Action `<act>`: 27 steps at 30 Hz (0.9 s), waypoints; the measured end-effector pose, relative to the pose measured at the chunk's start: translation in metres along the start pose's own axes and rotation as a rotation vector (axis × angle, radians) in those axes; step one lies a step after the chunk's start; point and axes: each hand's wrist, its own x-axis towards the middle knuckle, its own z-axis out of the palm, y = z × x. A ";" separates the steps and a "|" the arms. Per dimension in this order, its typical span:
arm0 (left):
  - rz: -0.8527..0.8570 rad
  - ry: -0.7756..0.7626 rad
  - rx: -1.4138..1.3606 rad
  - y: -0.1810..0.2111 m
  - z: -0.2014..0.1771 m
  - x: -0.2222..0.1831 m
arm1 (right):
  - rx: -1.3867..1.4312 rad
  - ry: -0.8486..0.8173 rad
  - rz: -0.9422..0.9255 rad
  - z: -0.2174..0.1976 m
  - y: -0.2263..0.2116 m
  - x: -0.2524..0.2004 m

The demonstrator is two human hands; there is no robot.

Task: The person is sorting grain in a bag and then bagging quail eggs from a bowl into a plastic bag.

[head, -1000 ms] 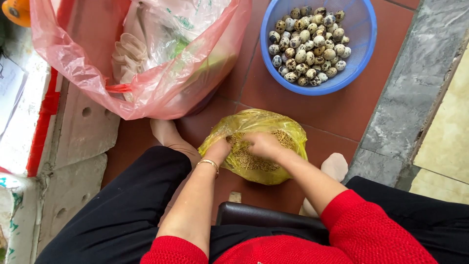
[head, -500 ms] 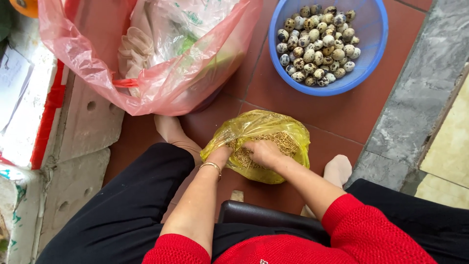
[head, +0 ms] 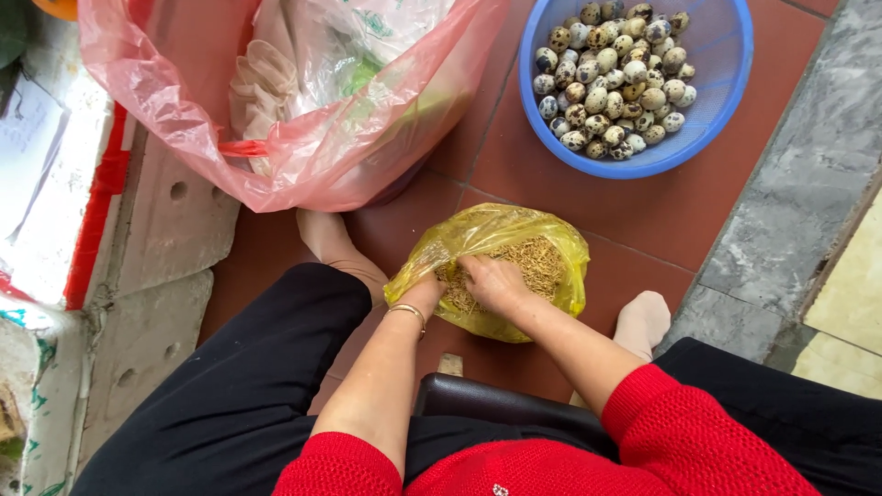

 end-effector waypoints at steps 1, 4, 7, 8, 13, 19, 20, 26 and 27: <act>-0.003 -0.028 -0.031 0.005 -0.007 -0.005 | -0.013 -0.011 -0.020 -0.004 -0.003 0.001; -0.015 -0.055 -0.074 0.018 -0.027 -0.023 | -0.025 -0.057 -0.030 -0.009 -0.007 0.010; -0.033 -0.067 -0.098 0.022 -0.039 -0.034 | -0.065 -0.131 -0.030 -0.007 -0.010 0.020; -0.037 -0.077 -0.110 0.023 -0.041 -0.035 | -0.109 -0.164 -0.038 -0.007 -0.010 0.022; -0.051 -0.154 -0.178 0.012 -0.019 -0.008 | -0.261 -0.248 -0.121 -0.019 -0.011 0.031; -0.017 -0.127 -0.217 -0.001 0.006 0.020 | -0.161 -0.309 -0.014 -0.067 -0.008 0.026; -0.019 -0.124 -0.230 0.002 0.003 0.018 | -0.193 -0.305 -0.061 -0.078 -0.012 0.017; 0.019 -0.114 -0.231 -0.002 0.019 0.044 | -0.316 -0.287 -0.319 -0.018 0.001 -0.017; 0.012 -0.114 -0.233 -0.002 0.009 0.033 | -0.315 -0.292 -0.325 -0.024 0.007 -0.020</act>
